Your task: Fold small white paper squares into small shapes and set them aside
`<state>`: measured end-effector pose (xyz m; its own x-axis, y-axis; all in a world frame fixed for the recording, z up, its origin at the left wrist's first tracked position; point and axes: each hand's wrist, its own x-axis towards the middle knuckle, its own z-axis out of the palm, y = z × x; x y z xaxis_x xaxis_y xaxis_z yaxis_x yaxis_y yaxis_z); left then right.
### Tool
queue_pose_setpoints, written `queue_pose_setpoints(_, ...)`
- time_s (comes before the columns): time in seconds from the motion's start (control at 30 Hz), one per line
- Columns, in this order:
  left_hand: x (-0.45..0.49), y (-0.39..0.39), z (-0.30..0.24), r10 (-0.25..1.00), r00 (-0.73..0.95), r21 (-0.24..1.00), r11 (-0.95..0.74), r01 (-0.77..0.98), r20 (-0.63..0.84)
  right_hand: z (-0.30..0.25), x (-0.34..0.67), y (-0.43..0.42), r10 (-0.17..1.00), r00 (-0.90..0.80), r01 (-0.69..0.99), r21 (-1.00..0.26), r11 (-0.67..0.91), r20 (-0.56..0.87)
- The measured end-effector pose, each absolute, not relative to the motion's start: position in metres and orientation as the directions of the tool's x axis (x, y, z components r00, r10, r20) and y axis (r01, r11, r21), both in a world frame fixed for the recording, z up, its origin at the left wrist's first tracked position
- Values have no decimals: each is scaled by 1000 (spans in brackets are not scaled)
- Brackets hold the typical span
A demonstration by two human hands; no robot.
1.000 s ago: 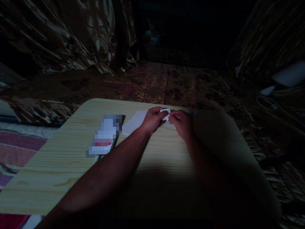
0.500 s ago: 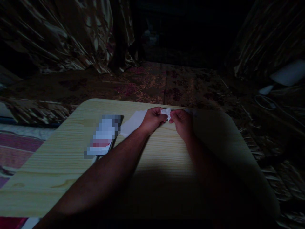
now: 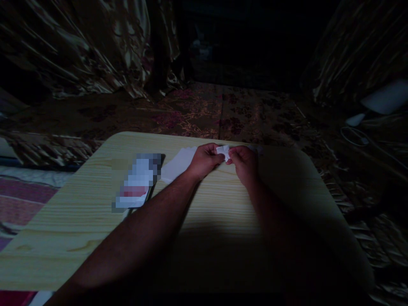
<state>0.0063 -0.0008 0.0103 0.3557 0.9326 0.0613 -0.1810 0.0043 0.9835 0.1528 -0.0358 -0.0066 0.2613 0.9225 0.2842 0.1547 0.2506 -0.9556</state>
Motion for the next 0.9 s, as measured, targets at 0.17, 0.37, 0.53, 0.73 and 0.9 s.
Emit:
queue_pose_setpoints(0.17, 7, -2, 12, 930, 365, 981, 32, -191, 41, -3, 152, -37, 928, 260, 131, -962, 239, 266)
queue_pose_setpoints(0.37, 9, -4, 14, 957, 284, 973, 16, -231, 51, -6, 150, -37, 936, 220, 101, -961, 258, 275)
queue_pose_setpoints(0.53, 8, -2, 11, 958, 275, 975, -19, -220, 80, -10, 147, -35, 935, 209, 76, -958, 276, 286)
queue_pose_setpoints(0.73, 7, -3, 12, 955, 283, 979, -27, -202, 85, -8, 149, -36, 930, 230, 91, -958, 272, 286)
queue_pose_setpoints(0.9, 8, -5, 13, 958, 271, 989, -56, -140, 92, -3, 150, -37, 929, 238, 101, -959, 266, 283)
